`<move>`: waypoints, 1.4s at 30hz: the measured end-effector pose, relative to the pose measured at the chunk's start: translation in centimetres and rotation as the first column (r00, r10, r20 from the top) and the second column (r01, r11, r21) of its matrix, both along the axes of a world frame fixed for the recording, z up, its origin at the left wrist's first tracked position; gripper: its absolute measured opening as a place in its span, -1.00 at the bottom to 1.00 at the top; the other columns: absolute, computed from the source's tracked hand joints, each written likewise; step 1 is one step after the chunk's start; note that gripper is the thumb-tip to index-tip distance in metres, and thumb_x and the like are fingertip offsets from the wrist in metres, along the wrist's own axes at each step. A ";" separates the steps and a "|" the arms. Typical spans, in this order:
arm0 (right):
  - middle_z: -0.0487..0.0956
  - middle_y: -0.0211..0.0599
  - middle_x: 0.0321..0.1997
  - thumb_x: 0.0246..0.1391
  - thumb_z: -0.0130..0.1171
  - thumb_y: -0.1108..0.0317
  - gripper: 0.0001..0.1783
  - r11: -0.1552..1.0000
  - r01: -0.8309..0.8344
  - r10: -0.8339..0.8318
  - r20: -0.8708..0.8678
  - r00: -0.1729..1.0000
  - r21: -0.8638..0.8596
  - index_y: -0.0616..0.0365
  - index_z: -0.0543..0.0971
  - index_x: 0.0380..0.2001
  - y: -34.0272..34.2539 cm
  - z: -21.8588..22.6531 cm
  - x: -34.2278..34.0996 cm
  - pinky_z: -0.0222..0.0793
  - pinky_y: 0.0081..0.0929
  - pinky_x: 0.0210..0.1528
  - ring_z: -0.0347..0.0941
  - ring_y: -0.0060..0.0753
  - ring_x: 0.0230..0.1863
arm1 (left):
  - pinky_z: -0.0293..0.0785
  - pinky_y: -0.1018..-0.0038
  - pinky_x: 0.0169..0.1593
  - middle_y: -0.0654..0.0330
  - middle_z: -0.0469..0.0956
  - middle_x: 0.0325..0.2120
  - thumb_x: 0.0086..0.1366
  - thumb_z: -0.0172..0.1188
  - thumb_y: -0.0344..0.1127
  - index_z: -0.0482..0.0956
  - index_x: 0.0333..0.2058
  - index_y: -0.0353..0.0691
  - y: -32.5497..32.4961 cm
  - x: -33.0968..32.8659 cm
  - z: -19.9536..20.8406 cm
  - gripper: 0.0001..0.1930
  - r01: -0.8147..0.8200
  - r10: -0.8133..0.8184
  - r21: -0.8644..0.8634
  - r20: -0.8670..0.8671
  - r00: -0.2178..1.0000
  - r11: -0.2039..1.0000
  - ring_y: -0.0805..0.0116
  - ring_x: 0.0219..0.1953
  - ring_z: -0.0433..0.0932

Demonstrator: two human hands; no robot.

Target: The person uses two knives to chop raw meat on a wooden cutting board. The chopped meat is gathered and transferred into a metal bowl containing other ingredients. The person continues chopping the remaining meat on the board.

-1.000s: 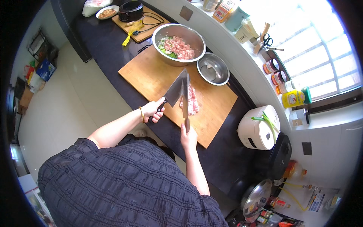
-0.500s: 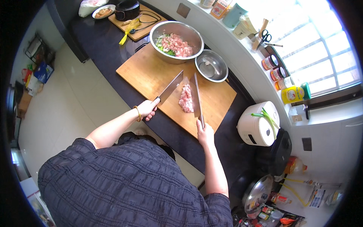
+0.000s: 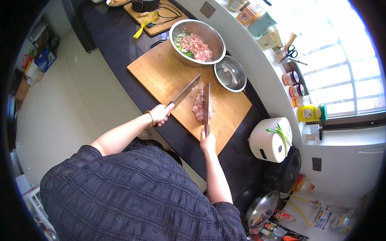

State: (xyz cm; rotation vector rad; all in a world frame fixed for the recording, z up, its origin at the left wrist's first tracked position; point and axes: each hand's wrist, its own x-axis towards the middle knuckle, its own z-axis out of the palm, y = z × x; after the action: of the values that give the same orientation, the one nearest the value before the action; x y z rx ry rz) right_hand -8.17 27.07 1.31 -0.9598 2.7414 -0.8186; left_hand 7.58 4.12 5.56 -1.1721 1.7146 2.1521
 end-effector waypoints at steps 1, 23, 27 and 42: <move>0.33 -0.29 -0.82 0.04 -0.04 -0.01 -0.51 0.985 0.127 -0.157 0.293 0.943 0.118 0.22 0.36 -0.68 -1.1 2.6 0.6 0.11 -0.41 -0.84 0.27 -0.40 -0.86 | 0.18 0.58 -0.79 0.29 0.23 -0.80 0.17 -0.18 0.24 0.23 -0.63 -0.19 -0.2 0.2 -0.2 -0.45 -0.009 0.009 0.003 -0.001 1.000 1.000 0.52 -0.84 0.21; 0.36 -0.21 -0.75 0.04 -0.03 0.07 -0.59 0.991 0.095 -0.121 0.322 0.939 0.095 0.23 0.37 -0.60 -2.6 7.6 0.8 0.21 -0.40 -0.68 0.32 -0.28 -0.74 | 0.19 0.58 -0.77 0.30 0.22 -0.80 0.19 -0.21 0.22 0.22 -0.64 -0.17 -0.3 2.0 0.5 -0.47 -0.031 0.031 -0.019 0.010 0.999 0.999 0.52 -0.84 0.20; 0.30 -0.35 -0.82 0.01 0.01 0.02 -0.54 0.977 0.042 -0.094 0.245 0.965 0.211 0.22 0.36 -0.68 -0.3 3.1 -0.2 0.09 -0.51 -0.84 0.24 -0.50 -0.86 | 0.19 0.58 -0.77 0.31 0.22 -0.80 0.19 -0.22 0.21 0.22 -0.64 -0.17 -0.4 2.2 0.6 -0.47 -0.030 0.030 0.005 0.003 1.000 1.000 0.52 -0.83 0.20; 0.39 -0.17 -0.75 0.02 0.02 0.14 -0.64 0.995 0.096 -0.096 0.285 0.954 0.015 0.29 0.44 -0.55 -1.1 5.7 1.0 0.30 -0.37 -0.58 0.37 -0.36 -0.70 | 0.22 0.57 -0.77 0.30 0.24 -0.80 0.19 -0.21 0.22 0.22 -0.64 -0.17 -1.1 3.2 0.2 -0.46 -0.076 0.076 0.009 0.004 0.997 0.997 0.53 -0.83 0.21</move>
State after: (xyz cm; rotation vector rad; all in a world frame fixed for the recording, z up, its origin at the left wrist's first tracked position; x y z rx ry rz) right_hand -7.16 25.97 7.04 -0.6516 2.5525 -0.8940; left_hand 10.81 3.04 5.79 -1.2581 1.6833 2.1969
